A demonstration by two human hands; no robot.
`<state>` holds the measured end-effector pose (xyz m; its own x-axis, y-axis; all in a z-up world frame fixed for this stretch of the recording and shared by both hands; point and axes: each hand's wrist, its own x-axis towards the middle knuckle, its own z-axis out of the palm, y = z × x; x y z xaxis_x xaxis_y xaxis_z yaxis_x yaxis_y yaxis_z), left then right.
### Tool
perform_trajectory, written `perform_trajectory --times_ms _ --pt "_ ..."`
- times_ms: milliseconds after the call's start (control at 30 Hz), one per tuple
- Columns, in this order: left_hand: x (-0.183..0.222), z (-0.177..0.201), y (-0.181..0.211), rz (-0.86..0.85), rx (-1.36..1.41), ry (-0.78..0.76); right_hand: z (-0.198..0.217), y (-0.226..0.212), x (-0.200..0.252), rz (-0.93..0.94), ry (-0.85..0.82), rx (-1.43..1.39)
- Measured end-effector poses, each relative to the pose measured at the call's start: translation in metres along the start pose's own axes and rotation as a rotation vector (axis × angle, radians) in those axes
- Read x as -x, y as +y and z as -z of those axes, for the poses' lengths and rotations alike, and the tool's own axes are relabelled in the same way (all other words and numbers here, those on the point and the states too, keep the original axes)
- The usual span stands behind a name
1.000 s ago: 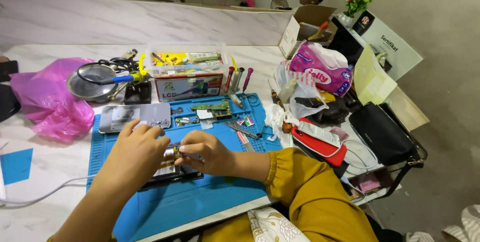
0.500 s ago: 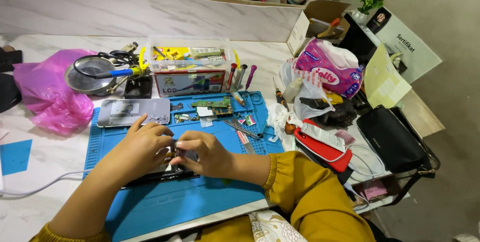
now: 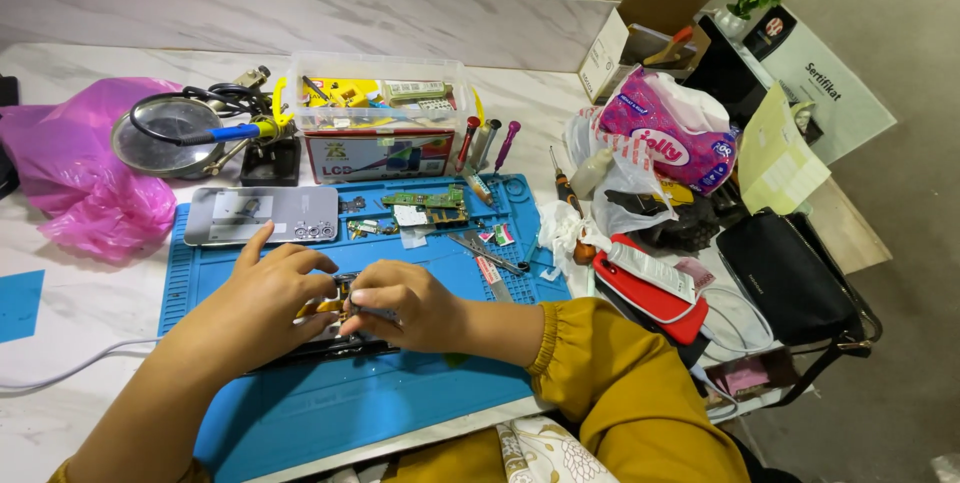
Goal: Repairing a mobile phone by disassembling internal components and using a precision screwdriver on a repair bench.
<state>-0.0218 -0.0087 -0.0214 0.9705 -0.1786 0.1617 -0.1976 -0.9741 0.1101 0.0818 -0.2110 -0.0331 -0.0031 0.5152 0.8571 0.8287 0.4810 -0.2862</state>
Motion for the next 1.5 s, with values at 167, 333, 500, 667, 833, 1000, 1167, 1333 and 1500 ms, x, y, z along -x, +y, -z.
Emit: perform_trajectory --times_ms 167,333,500,667,833,1000,1167,1333,1500 --pt "0.000 0.003 -0.002 -0.001 0.010 -0.015 0.011 -0.028 -0.030 0.009 -0.057 -0.070" --pt "0.000 0.011 0.003 0.000 0.037 -0.048 0.004 -0.010 -0.015 -0.036 -0.029 -0.133" --pt "-0.003 0.010 -0.001 -0.046 0.059 -0.046 0.013 0.009 0.003 -0.044 -0.207 -0.213" --pt "-0.003 0.010 -0.001 -0.062 0.057 -0.051 0.016 0.007 0.001 -0.042 -0.211 -0.181" --pt "-0.003 0.011 0.001 -0.049 0.065 -0.096 0.017 0.008 0.001 -0.072 -0.198 -0.203" --pt "-0.002 0.008 -0.001 -0.073 0.059 -0.052 0.018 0.006 -0.001 -0.087 -0.198 -0.179" --pt "-0.002 0.009 0.000 -0.079 0.081 -0.033 0.016 0.009 0.004 -0.068 -0.188 -0.174" --pt "-0.002 0.009 -0.002 -0.082 0.060 -0.036 0.016 0.010 0.004 -0.058 -0.187 -0.161" --pt "-0.003 0.010 -0.001 -0.074 0.069 -0.042 0.016 0.008 0.003 -0.052 -0.196 -0.170"
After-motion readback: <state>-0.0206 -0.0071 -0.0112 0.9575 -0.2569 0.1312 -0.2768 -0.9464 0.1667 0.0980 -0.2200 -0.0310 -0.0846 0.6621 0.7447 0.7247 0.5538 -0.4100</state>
